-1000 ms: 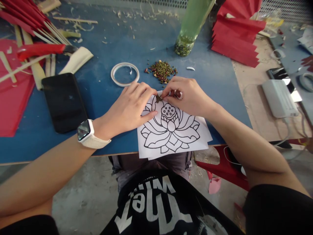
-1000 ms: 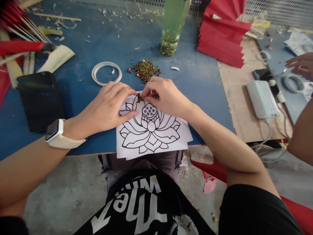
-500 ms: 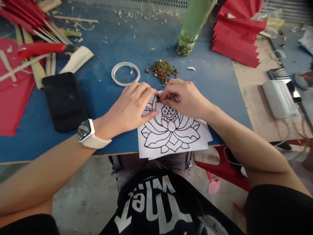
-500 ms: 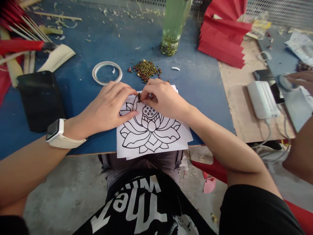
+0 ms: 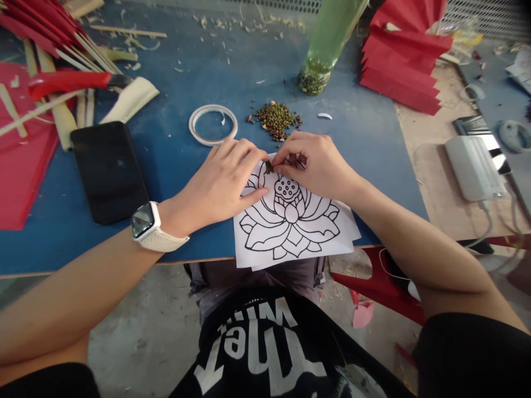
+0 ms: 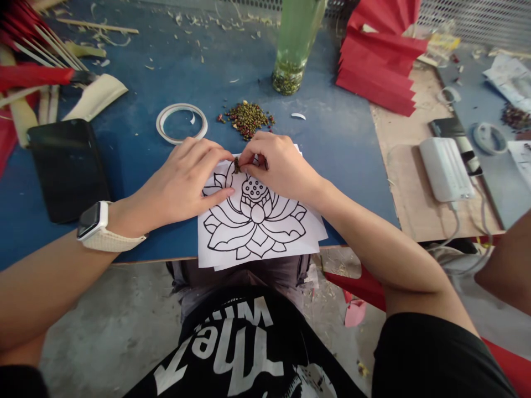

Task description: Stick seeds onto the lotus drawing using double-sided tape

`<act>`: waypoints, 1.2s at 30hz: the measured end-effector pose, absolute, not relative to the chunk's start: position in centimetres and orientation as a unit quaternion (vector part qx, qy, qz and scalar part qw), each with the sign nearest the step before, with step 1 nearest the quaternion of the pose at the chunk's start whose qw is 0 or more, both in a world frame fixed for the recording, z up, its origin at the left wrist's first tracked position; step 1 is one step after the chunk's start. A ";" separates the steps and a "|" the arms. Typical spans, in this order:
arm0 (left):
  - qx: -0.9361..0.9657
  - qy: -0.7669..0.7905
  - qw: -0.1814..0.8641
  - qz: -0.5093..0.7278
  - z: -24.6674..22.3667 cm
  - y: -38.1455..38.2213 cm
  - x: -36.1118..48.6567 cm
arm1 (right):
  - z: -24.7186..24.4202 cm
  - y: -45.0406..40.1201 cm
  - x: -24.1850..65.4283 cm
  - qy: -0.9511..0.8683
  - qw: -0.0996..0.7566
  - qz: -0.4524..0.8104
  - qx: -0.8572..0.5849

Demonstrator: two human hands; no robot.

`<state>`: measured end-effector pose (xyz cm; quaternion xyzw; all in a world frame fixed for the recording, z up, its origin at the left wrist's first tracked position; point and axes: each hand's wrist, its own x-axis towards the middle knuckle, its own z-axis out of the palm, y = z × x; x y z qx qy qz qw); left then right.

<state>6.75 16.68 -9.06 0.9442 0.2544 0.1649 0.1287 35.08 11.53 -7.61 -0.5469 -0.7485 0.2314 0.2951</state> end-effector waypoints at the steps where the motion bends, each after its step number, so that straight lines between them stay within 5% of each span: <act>1: 0.944 0.255 0.129 0.165 -9.1 16.7 6.7 | -7.7 11.5 35.0 -0.749 0.295 0.230 -0.546; 36: 0.951 0.194 0.161 0.180 -7.8 17.3 6.2 | -8.1 11.5 34.3 -0.726 0.327 0.240 -0.556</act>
